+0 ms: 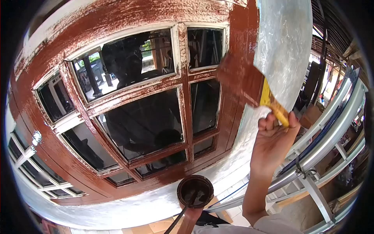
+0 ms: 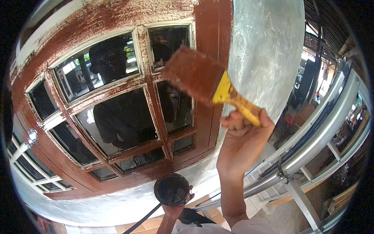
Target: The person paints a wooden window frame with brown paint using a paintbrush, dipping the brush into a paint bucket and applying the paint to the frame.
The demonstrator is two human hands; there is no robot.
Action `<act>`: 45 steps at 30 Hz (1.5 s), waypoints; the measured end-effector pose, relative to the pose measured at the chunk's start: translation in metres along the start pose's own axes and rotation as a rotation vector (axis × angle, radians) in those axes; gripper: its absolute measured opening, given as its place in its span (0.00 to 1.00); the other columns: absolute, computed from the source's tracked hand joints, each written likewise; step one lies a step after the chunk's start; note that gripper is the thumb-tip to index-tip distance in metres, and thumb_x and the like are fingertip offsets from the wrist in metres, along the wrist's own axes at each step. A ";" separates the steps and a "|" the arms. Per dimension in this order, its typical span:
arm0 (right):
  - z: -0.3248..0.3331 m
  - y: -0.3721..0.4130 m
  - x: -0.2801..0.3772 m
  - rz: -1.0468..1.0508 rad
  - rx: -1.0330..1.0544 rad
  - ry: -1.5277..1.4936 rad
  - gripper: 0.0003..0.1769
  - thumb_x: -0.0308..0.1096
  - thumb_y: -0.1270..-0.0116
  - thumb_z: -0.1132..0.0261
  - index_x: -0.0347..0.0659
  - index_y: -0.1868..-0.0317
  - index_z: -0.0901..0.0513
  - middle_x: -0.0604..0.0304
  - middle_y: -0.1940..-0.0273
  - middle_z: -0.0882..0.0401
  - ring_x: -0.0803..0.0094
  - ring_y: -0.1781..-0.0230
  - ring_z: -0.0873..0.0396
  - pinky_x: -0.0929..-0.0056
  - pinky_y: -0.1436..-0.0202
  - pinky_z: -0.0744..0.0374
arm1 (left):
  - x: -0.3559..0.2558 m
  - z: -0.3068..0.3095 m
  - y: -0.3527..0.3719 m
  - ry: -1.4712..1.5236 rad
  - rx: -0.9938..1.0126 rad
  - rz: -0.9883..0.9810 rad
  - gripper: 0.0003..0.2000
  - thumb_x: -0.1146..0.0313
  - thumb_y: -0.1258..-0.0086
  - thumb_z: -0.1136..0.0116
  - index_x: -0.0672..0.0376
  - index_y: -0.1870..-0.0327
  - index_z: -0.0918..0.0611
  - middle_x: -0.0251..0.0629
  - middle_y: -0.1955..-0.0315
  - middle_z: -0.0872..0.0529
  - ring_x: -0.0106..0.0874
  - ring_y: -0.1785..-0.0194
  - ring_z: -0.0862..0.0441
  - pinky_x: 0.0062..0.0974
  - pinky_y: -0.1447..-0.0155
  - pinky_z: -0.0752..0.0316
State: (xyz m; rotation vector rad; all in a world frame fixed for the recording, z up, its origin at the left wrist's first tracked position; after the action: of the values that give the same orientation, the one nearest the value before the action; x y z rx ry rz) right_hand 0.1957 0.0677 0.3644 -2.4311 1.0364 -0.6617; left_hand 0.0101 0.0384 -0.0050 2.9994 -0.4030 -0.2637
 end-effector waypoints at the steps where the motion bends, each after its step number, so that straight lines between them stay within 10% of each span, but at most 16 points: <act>1: -0.006 -0.006 -0.002 0.069 0.016 0.037 0.20 0.43 0.24 0.57 0.35 0.54 0.27 0.49 0.66 0.16 0.63 0.69 0.16 0.67 0.55 0.19 | -0.002 -0.003 -0.001 -0.007 0.001 -0.003 0.33 0.39 0.30 0.59 0.54 0.32 0.34 0.49 0.39 0.27 0.56 0.32 0.35 0.61 0.32 0.38; 13: -0.079 -0.067 0.006 0.681 -0.120 0.342 0.19 0.36 0.26 0.55 0.24 0.53 0.30 0.40 0.66 0.18 0.54 0.69 0.15 0.69 0.65 0.22 | -0.003 -0.042 0.018 -0.143 0.043 0.042 0.38 0.31 0.36 0.58 0.49 0.31 0.33 0.43 0.36 0.28 0.49 0.35 0.29 0.65 0.34 0.37; 30: -0.136 -0.010 -0.050 0.517 0.263 0.162 0.09 0.28 0.29 0.43 0.26 0.61 0.26 0.49 0.70 0.19 0.71 0.73 0.17 0.76 0.71 0.17 | -0.006 -0.054 0.024 -0.084 0.004 -0.003 0.34 0.36 0.32 0.58 0.54 0.35 0.30 0.53 0.43 0.25 0.55 0.36 0.31 0.59 0.38 0.32; 37: -0.100 -0.025 -0.015 0.691 -0.016 0.312 0.13 0.33 0.27 0.53 0.28 0.60 0.30 0.39 0.72 0.19 0.55 0.78 0.16 0.72 0.81 0.23 | -0.004 -0.059 0.023 -0.118 0.000 0.011 0.34 0.35 0.32 0.58 0.53 0.35 0.30 0.53 0.43 0.25 0.53 0.36 0.32 0.58 0.36 0.33; 45: -0.090 -0.057 -0.010 0.739 -0.090 0.484 0.11 0.30 0.29 0.51 0.28 0.63 0.28 0.44 0.71 0.19 0.60 0.77 0.17 0.74 0.74 0.24 | -0.006 -0.054 0.025 -0.088 0.057 0.016 0.36 0.35 0.33 0.56 0.55 0.35 0.31 0.52 0.41 0.27 0.52 0.36 0.33 0.56 0.35 0.34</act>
State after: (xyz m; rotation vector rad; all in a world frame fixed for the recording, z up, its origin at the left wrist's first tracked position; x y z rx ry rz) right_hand 0.1698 0.0955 0.4644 -1.7518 2.0348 -0.9457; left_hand 0.0084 0.0203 0.0523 3.0464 -0.4506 -0.3907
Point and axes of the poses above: each hand's wrist, its own y-axis away from the middle knuckle, its own z-axis out of the back of the hand, x = y × z, the point moved 4 cm from there along -y, towards the middle knuckle
